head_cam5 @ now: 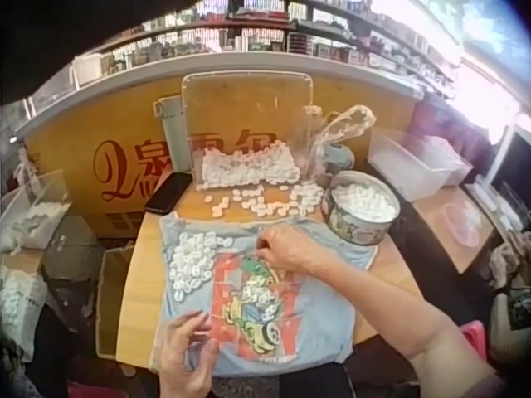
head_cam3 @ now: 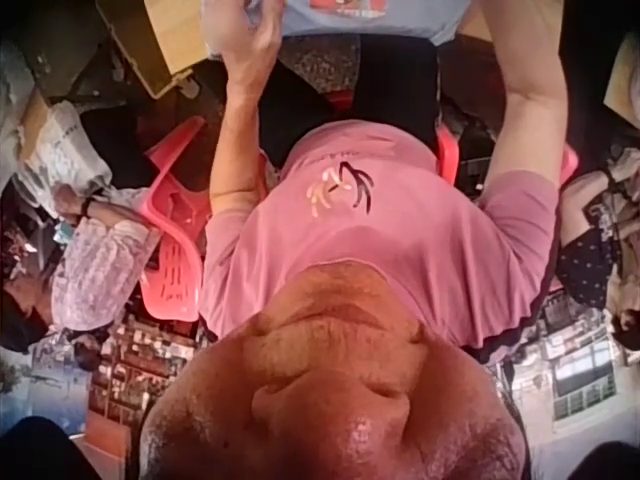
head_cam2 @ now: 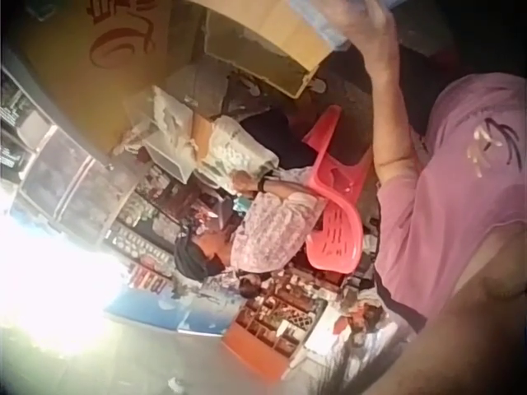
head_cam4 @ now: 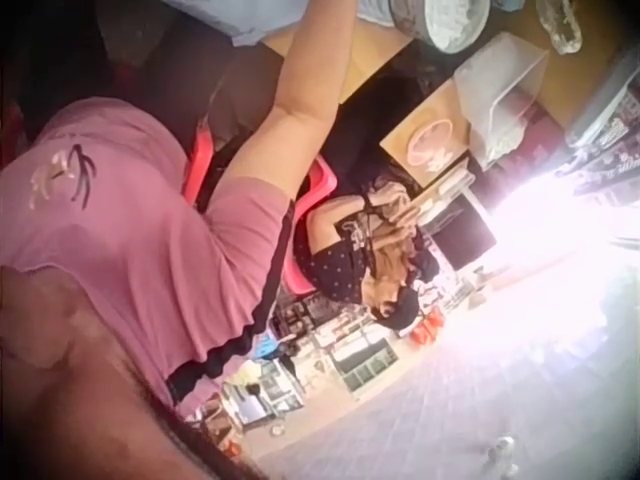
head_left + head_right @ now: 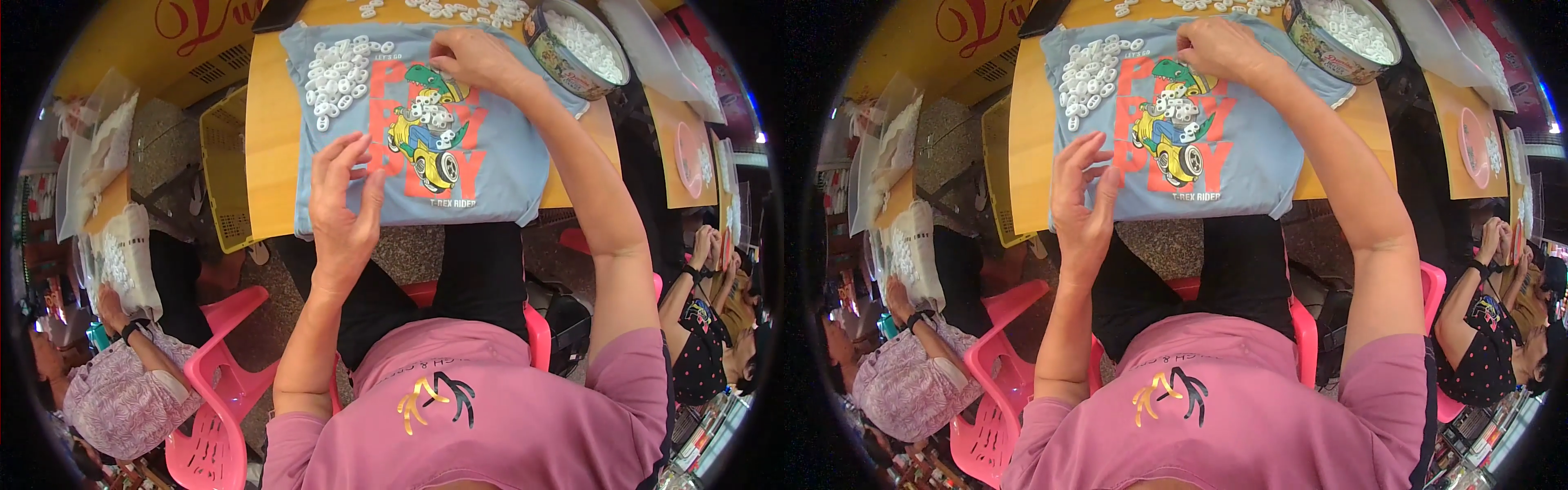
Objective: Manually assembling small white plastic snap components by inserting metal pins into them at a workbench.
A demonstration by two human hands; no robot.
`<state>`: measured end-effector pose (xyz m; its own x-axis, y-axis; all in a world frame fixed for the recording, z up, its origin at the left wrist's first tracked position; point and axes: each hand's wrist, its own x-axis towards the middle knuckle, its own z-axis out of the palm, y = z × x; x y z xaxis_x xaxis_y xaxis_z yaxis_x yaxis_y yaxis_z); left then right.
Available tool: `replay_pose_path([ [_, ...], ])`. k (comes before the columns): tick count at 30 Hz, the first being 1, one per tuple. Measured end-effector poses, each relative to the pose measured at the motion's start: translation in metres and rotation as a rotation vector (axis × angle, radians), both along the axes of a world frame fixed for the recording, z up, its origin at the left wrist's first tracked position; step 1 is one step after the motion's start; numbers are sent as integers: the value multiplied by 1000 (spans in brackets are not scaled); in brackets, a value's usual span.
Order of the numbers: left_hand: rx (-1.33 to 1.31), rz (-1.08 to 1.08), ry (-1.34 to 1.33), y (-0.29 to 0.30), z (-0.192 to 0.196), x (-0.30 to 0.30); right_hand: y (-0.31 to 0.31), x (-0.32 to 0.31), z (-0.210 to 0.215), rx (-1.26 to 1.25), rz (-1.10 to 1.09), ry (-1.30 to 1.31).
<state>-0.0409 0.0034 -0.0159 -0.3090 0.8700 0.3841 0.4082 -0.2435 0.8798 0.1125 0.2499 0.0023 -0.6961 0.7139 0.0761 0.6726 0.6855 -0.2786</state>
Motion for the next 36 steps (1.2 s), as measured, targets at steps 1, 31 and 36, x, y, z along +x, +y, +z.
replay_pose_path([
  [1, -1, 0, 0, 0, -1, 1, 0, -1, 2, -37, 7, -6],
  [31, -61, -11, -96, -1, -16, -5, -3, -2, 11, 9, 169, 129],
  [36, -117, -60, -132, -1, -15, -9, -22, 28, 15, -277, 40, 405],
])
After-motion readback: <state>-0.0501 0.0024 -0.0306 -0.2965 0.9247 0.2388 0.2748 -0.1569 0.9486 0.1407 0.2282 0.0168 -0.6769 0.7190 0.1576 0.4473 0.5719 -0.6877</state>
